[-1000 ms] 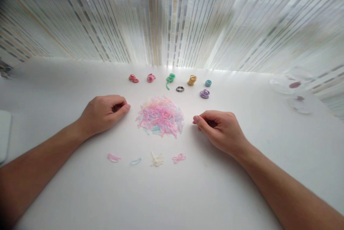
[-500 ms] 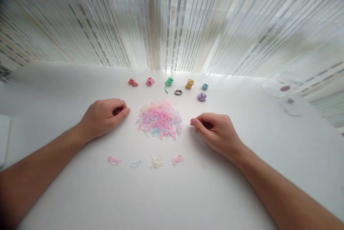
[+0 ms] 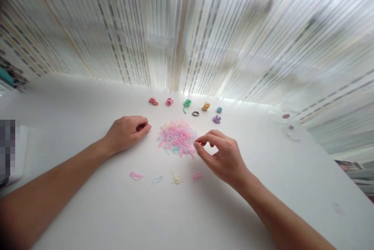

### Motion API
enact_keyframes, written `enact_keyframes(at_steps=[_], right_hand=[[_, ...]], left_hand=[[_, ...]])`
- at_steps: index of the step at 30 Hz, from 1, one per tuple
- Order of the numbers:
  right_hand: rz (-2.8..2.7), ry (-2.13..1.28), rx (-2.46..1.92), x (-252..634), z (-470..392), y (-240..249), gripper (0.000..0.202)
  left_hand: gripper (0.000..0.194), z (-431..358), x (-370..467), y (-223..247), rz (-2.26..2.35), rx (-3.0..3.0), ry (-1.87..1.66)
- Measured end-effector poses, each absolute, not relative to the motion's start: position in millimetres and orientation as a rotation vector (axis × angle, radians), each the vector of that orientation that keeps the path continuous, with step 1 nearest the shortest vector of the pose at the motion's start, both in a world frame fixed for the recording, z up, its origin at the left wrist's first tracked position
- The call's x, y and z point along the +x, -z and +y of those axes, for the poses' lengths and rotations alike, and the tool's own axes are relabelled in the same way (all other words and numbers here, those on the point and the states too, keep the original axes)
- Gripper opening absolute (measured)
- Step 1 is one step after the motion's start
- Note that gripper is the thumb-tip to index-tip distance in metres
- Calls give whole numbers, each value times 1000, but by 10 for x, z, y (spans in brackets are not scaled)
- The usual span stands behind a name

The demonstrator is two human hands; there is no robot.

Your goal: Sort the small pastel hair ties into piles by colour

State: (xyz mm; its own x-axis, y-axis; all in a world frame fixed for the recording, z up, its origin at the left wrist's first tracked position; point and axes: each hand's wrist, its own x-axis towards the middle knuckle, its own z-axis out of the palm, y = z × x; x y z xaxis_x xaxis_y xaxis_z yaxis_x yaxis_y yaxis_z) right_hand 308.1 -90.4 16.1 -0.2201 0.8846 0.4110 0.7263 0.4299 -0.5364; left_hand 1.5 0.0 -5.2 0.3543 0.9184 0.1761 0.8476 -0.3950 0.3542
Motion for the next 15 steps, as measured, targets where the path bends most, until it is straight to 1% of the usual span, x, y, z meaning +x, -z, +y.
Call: enact_keyframes(at_steps=[5, 10, 15], right_hand=[[-2160, -495, -1285, 2701, -898, -250, 12], [-2258, -413, -1298, 2525, -822, -114, 7], [-2305, -354, -1305, 2524, -808, -32, 8]], left_hand=[[36, 8, 4, 76, 1587, 2429, -531], [35, 1, 9, 71, 1581, 2415, -519], [36, 0, 19, 73, 1591, 2411, -525]])
